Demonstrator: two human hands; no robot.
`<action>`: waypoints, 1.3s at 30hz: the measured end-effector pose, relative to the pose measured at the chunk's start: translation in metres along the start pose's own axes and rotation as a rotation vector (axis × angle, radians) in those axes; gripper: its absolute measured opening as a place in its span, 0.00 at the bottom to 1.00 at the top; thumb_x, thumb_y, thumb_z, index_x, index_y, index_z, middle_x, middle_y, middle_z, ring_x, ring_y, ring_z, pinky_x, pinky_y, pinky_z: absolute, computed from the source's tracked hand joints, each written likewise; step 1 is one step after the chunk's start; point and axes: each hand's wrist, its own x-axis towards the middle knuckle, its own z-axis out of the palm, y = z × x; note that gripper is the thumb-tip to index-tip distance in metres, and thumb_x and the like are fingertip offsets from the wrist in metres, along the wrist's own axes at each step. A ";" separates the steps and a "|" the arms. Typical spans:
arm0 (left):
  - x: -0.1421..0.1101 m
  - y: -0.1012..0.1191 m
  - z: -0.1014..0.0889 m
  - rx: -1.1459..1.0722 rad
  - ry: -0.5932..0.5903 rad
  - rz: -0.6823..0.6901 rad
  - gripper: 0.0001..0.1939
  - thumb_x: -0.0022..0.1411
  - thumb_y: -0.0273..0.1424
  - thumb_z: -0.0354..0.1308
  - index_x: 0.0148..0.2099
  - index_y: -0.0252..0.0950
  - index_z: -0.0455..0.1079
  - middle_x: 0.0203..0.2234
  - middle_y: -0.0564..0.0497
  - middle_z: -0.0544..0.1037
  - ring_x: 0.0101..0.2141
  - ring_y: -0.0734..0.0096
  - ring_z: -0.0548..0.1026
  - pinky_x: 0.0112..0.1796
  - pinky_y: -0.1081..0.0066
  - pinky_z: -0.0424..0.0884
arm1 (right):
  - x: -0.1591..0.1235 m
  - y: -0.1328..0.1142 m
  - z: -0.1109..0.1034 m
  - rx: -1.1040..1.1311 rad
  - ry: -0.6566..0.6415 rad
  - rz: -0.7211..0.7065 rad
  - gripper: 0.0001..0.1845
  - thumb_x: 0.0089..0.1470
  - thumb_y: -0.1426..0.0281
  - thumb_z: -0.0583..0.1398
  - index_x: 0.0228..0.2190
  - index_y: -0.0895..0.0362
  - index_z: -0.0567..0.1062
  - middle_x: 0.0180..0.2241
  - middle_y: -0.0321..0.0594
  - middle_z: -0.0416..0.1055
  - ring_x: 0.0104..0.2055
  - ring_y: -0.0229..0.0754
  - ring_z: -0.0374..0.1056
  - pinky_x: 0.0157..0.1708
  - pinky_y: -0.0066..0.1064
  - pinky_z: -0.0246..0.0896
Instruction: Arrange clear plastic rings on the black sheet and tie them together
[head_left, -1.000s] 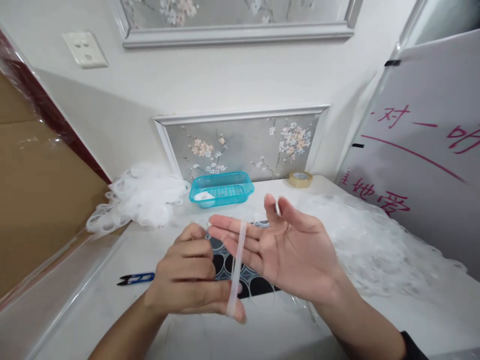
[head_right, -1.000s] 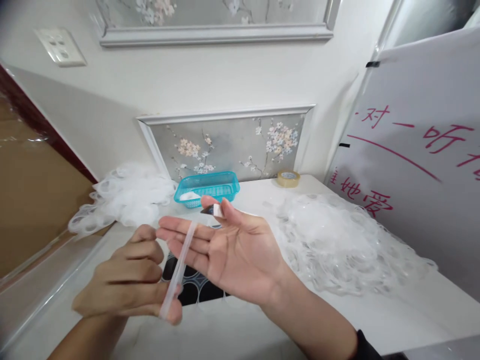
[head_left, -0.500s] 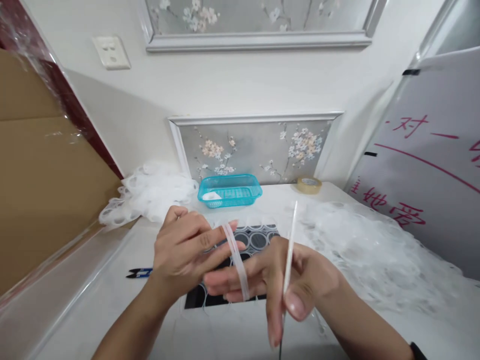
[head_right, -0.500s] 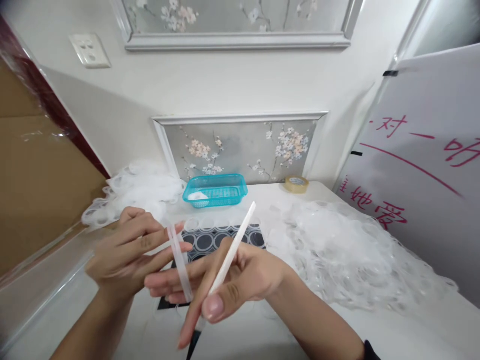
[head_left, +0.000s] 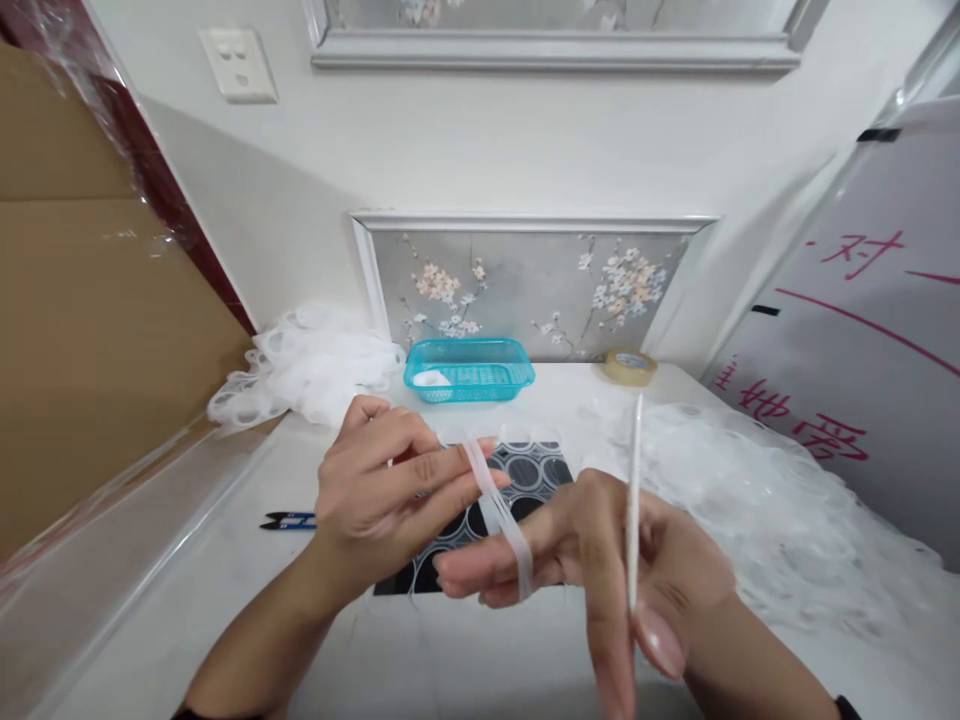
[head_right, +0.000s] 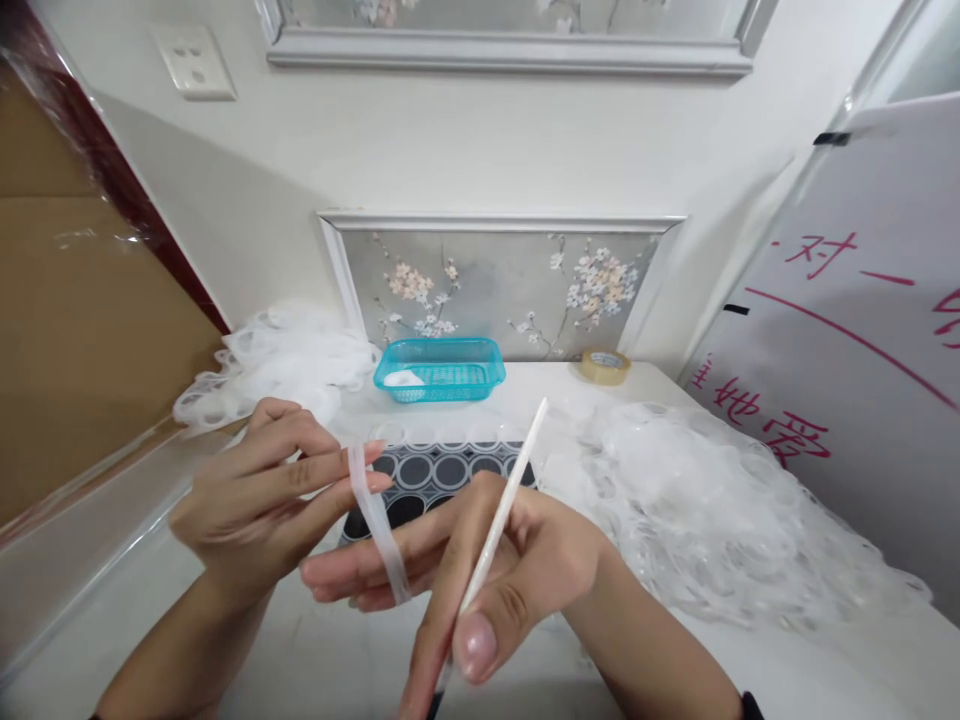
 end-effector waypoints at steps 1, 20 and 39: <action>0.000 0.000 0.000 0.008 0.006 0.002 0.10 0.54 0.27 0.65 0.40 0.44 0.75 0.19 0.59 0.67 0.20 0.79 0.62 0.29 0.67 0.57 | 0.000 0.000 0.002 0.012 -0.009 -0.022 0.11 0.54 0.61 0.60 0.28 0.48 0.82 0.45 0.38 0.74 0.60 0.47 0.58 0.59 0.36 0.54; 0.004 0.004 0.009 -0.167 -0.041 -0.278 0.02 0.56 0.29 0.64 0.31 0.43 0.77 0.17 0.58 0.68 0.21 0.79 0.65 0.27 0.70 0.59 | 0.001 -0.004 -0.008 -0.267 0.040 0.060 0.10 0.49 0.63 0.64 0.27 0.55 0.82 0.38 0.46 0.78 0.58 0.50 0.60 0.57 0.39 0.54; -0.026 -0.142 0.088 -0.558 -0.033 -1.069 0.26 0.59 0.47 0.54 0.49 0.30 0.68 0.52 0.41 0.70 0.49 0.63 0.71 0.48 0.66 0.69 | 0.015 0.039 -0.118 -0.458 0.605 -0.144 0.07 0.50 0.64 0.64 0.32 0.51 0.80 0.45 0.39 0.73 0.50 0.43 0.65 0.52 0.39 0.57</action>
